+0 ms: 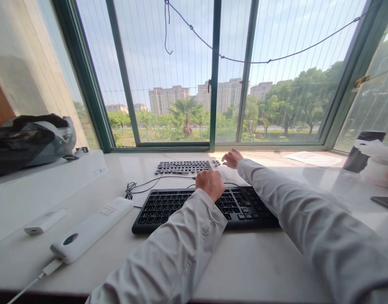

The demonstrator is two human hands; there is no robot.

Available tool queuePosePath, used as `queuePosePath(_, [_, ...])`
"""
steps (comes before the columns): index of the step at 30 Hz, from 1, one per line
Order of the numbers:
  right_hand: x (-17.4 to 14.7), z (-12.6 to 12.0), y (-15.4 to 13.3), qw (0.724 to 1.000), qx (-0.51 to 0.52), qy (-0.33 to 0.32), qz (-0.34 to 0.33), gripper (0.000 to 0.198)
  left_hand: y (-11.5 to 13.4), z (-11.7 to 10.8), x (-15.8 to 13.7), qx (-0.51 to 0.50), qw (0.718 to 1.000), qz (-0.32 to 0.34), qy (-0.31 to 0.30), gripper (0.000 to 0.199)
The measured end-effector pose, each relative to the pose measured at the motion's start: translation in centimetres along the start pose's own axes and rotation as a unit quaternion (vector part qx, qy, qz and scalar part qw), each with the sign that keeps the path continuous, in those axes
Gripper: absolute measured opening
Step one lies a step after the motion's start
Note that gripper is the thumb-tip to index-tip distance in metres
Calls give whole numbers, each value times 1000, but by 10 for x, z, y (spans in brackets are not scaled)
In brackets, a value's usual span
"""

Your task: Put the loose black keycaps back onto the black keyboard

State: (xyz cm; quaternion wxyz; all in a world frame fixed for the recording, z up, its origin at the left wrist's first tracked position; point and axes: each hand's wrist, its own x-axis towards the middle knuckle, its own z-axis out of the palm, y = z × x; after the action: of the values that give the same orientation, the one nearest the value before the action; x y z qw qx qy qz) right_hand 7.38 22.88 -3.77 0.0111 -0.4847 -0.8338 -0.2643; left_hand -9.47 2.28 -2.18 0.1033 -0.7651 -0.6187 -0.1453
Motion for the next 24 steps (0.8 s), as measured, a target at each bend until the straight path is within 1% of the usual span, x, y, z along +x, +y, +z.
queuePosePath(3, [12,8,1,1000,4,-5,-2,25,-1,3,1,2,999,15,41,30])
queuePosePath(9, [18,19,-10,1000,-14,12,-20,22,-2,4,2,-1,999,14,41,29])
queuePosePath(13, [15,17,-19,998,-28,47,-40,30,-2,2,2,-6,999,19,36,29])
queuePosePath(16, [9,9,-17,996,-23,69,-51,33,-2,2,2,-4,999,25,40,29])
queuePosePath(19, [-5,-5,-11,995,-13,87,-42,34,-2,2,2,-2,999,27,42,29])
queuePosePath(22, [-34,-27,-9,993,3,111,-34,38,-1,1,1,0,999,28,36,31])
queuePosePath(24, [-61,-44,-12,987,39,148,-44,39,0,0,0,3,999,31,38,31])
